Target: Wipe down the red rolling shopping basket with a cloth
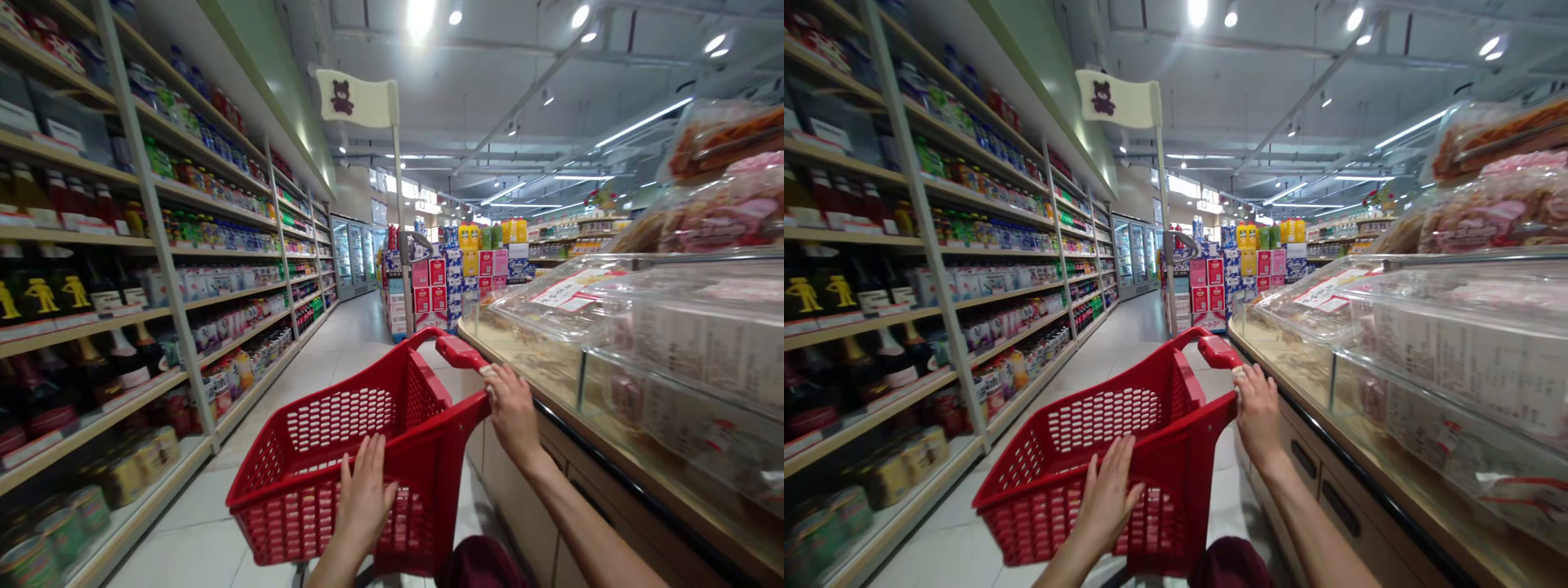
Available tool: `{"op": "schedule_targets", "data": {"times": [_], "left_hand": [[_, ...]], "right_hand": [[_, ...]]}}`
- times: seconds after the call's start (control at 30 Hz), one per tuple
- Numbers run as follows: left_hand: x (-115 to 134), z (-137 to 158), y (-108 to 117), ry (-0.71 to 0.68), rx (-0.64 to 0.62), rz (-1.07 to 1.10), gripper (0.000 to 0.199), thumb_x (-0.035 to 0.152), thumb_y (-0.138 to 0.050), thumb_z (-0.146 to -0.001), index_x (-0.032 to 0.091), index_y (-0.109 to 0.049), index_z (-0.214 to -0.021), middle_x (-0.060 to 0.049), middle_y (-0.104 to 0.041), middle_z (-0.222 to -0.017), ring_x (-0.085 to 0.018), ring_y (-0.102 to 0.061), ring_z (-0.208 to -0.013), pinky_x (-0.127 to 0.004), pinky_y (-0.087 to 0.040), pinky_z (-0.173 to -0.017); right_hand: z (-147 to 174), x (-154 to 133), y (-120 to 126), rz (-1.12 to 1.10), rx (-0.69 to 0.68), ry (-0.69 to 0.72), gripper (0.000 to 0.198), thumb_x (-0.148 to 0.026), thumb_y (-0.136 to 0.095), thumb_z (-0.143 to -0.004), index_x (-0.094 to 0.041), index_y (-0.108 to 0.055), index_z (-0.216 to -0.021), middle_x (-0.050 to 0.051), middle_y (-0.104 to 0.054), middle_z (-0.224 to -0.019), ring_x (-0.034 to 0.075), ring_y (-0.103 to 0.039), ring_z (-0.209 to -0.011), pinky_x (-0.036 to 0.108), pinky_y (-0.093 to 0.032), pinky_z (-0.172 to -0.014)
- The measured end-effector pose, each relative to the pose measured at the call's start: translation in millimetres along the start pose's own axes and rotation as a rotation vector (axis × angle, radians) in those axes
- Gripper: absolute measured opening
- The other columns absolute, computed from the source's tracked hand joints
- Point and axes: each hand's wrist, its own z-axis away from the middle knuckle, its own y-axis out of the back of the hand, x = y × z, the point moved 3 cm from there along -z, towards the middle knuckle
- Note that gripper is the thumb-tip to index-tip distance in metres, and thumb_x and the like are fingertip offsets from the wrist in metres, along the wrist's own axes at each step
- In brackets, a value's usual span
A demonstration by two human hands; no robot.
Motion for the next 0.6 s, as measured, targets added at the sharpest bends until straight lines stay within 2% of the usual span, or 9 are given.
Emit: {"op": "schedule_targets", "data": {"times": [0.07, 0.17, 0.2, 0.27, 0.33, 0.4, 0.43, 0.53, 0.6], "left_hand": [[3.8, -0.2, -1.1, 0.006, -0.001, -0.017, 0.062, 0.02, -0.04, -0.072, 0.012, -0.026, -0.132, -0.01, -0.028, -0.139, -0.022, -0.022, -0.129, -0.049, -0.02, -0.103], [10.0, -0.6, -5.4, -0.004, 0.001, -0.033, 0.065, 0.021, -0.04, -0.07, 0.011, -0.025, -0.132, -0.011, -0.026, -0.14, -0.024, -0.02, -0.129, -0.05, -0.02, -0.103], [11.2, -0.5, -7.9, -0.017, 0.005, -0.035, 0.065, 0.022, -0.04, -0.07, 0.011, -0.024, -0.132, -0.01, -0.025, -0.14, -0.024, -0.019, -0.13, -0.05, -0.02, -0.103], [11.9, 0.2, -14.0, -0.044, 0.023, -0.04, 0.066, 0.022, -0.039, -0.07, 0.012, -0.022, -0.133, -0.009, -0.023, -0.141, -0.023, -0.017, -0.13, -0.049, -0.02, -0.103], [11.9, 1.1, -19.6, -0.066, 0.059, -0.046, 0.068, 0.023, -0.039, -0.07, 0.012, -0.019, -0.134, -0.007, -0.02, -0.141, -0.022, -0.015, -0.131, -0.049, -0.019, -0.103], [12.5, 2.1, -23.0, -0.073, 0.096, -0.052, 0.069, 0.023, -0.039, -0.07, 0.013, -0.016, -0.135, -0.006, -0.018, -0.142, -0.022, -0.013, -0.131, -0.049, -0.018, -0.104], [13.0, 2.6, -23.7, -0.072, 0.105, -0.054, 0.07, 0.024, -0.039, -0.07, 0.013, -0.016, -0.135, -0.006, -0.017, -0.142, -0.023, -0.012, -0.131, -0.049, -0.018, -0.104], [14.2, 3.8, -24.0, -0.065, 0.086, -0.063, 0.069, 0.023, -0.039, -0.069, 0.012, -0.02, -0.134, -0.008, -0.019, -0.141, -0.024, -0.015, -0.131, -0.05, -0.02, -0.103], [14.6, 4.6, -23.8, -0.083, 0.084, -0.063, 0.067, 0.022, -0.038, -0.07, 0.012, -0.02, -0.134, -0.008, -0.02, -0.141, -0.024, -0.016, -0.13, -0.049, -0.022, -0.102]], "right_hand": [[4.3, -3.5, -2.6, -0.017, 0.001, 0.018, 0.027, -0.02, -0.034, -0.086, -0.019, -0.059, -0.094, 0.01, -0.057, -0.115, 0.022, -0.041, -0.118, 0.044, -0.031, -0.097], [14.3, -26.6, -12.1, -0.108, -0.13, 0.239, 0.026, -0.018, -0.035, -0.086, -0.023, -0.059, -0.093, 0.004, -0.058, -0.115, 0.017, -0.043, -0.117, 0.039, -0.034, -0.097], [15.0, -29.3, -14.1, -0.121, -0.157, 0.269, 0.026, -0.018, -0.035, -0.086, -0.024, -0.059, -0.093, 0.003, -0.058, -0.115, 0.017, -0.043, -0.116, 0.038, -0.035, -0.097], [10.4, -22.1, -14.8, -0.104, -0.141, 0.212, 0.026, -0.017, -0.034, -0.086, -0.022, -0.059, -0.094, 0.006, -0.058, -0.114, 0.019, -0.045, -0.115, 0.041, -0.036, -0.096], [4.5, -8.1, -12.4, -0.06, -0.057, 0.077, 0.027, -0.017, -0.033, -0.085, -0.018, -0.059, -0.095, 0.011, -0.058, -0.113, 0.023, -0.045, -0.115, 0.047, -0.035, -0.095], [5.1, -4.6, -11.2, -0.041, -0.013, 0.022, 0.027, -0.018, -0.034, -0.085, -0.017, -0.06, -0.094, 0.013, -0.057, -0.114, 0.023, -0.044, -0.115, 0.048, -0.034, -0.095], [8.2, -8.8, -11.6, -0.051, -0.02, 0.047, 0.027, -0.018, -0.034, -0.085, -0.018, -0.06, -0.094, 0.011, -0.057, -0.114, 0.022, -0.044, -0.116, 0.046, -0.034, -0.096], [20.3, -29.5, -14.4, -0.138, -0.151, 0.271, 0.026, -0.018, -0.036, -0.086, -0.023, -0.06, -0.094, 0.004, -0.057, -0.117, 0.017, -0.041, -0.118, 0.04, -0.035, -0.097], [20.3, -29.0, -13.5, -0.168, -0.196, 0.314, 0.025, -0.017, -0.037, -0.086, -0.024, -0.059, -0.096, 0.003, -0.056, -0.118, 0.017, -0.042, -0.118, 0.042, -0.034, -0.098]]}}
